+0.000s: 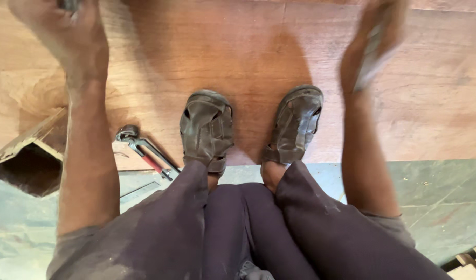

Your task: The person measures a large wooden board using a tape measure and a pencil. They repeatedly position the tape measure at different points on the wood and mark the measurements with the pencil.

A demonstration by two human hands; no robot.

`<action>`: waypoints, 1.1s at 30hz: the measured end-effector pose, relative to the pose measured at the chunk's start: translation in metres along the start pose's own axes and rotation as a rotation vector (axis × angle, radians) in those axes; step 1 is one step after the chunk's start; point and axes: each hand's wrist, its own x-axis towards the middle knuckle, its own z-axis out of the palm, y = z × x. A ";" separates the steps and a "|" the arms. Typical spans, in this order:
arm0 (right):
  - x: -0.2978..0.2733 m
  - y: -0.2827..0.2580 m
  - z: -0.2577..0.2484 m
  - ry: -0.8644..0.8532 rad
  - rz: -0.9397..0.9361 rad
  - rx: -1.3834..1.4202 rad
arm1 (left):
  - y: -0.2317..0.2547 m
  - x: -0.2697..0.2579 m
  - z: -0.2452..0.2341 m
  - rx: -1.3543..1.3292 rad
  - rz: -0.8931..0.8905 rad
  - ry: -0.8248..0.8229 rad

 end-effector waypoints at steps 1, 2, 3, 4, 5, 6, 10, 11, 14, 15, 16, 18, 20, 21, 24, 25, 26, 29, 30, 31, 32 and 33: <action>-0.011 -0.005 0.004 -0.062 -0.076 -0.019 | 0.005 0.000 -0.004 0.081 -0.011 0.026; -0.022 -0.013 0.010 -0.124 -0.129 -0.055 | 0.011 0.000 -0.005 0.048 -0.010 0.020; -0.032 -0.020 0.017 -0.180 -0.171 -0.102 | 0.018 0.000 -0.005 0.014 -0.010 0.014; -0.040 -0.027 0.023 -0.222 -0.190 -0.141 | 0.026 0.000 -0.004 -0.020 -0.010 0.010; -0.044 -0.034 0.026 -0.260 -0.194 -0.179 | 0.036 -0.002 -0.004 -0.058 -0.050 -0.012; -0.048 -0.041 0.025 -0.294 -0.153 -0.191 | 0.046 -0.005 -0.003 -0.095 -0.092 -0.035; -0.040 -0.055 0.019 -0.423 -0.024 -0.282 | 0.078 -0.006 -0.003 -0.151 -0.087 -0.113; -0.038 -0.057 0.017 -0.454 0.000 -0.317 | 0.082 -0.004 -0.002 -0.160 -0.090 -0.117; -0.034 -0.061 0.018 -0.473 0.021 -0.325 | 0.091 0.002 0.001 -0.175 -0.097 -0.120; -0.033 -0.061 0.020 -0.469 0.024 -0.327 | 0.093 0.004 0.002 -0.173 -0.101 -0.123; -0.034 -0.060 0.023 -0.466 0.028 -0.327 | 0.094 0.004 0.002 -0.168 -0.107 -0.126; -0.034 -0.058 0.026 -0.460 0.033 -0.326 | 0.095 0.006 0.004 -0.173 -0.137 -0.124; -0.033 -0.054 0.029 -0.456 0.038 -0.323 | 0.097 0.006 0.004 -0.175 -0.153 -0.135; -0.033 -0.051 0.032 -0.483 0.075 -0.334 | 0.098 0.006 0.004 -0.175 -0.154 -0.146; -0.032 -0.050 0.031 -0.555 0.174 -0.371 | 0.102 0.006 0.007 -0.219 -0.151 -0.162; -0.033 -0.053 0.029 -0.574 0.198 -0.374 | 0.105 0.006 0.007 -0.236 -0.149 -0.162; -0.033 -0.057 0.028 -0.587 0.217 -0.375 | 0.106 0.008 0.007 -0.242 -0.163 -0.162; -0.027 -0.067 0.025 -0.467 0.032 -0.355 | 0.111 0.015 0.012 -0.264 -0.179 -0.154; -0.024 -0.067 0.026 -0.491 0.044 -0.373 | 0.113 0.015 0.013 -0.274 -0.174 -0.160; -0.020 -0.066 0.027 -0.514 0.056 -0.392 | 0.111 0.017 0.015 -0.277 -0.173 -0.165; -0.017 -0.067 0.027 -0.544 0.074 -0.410 | 0.112 0.015 0.015 -0.279 -0.178 -0.175; -0.014 -0.067 0.027 -0.546 0.085 -0.400 | 0.111 0.014 0.017 -0.274 -0.186 -0.184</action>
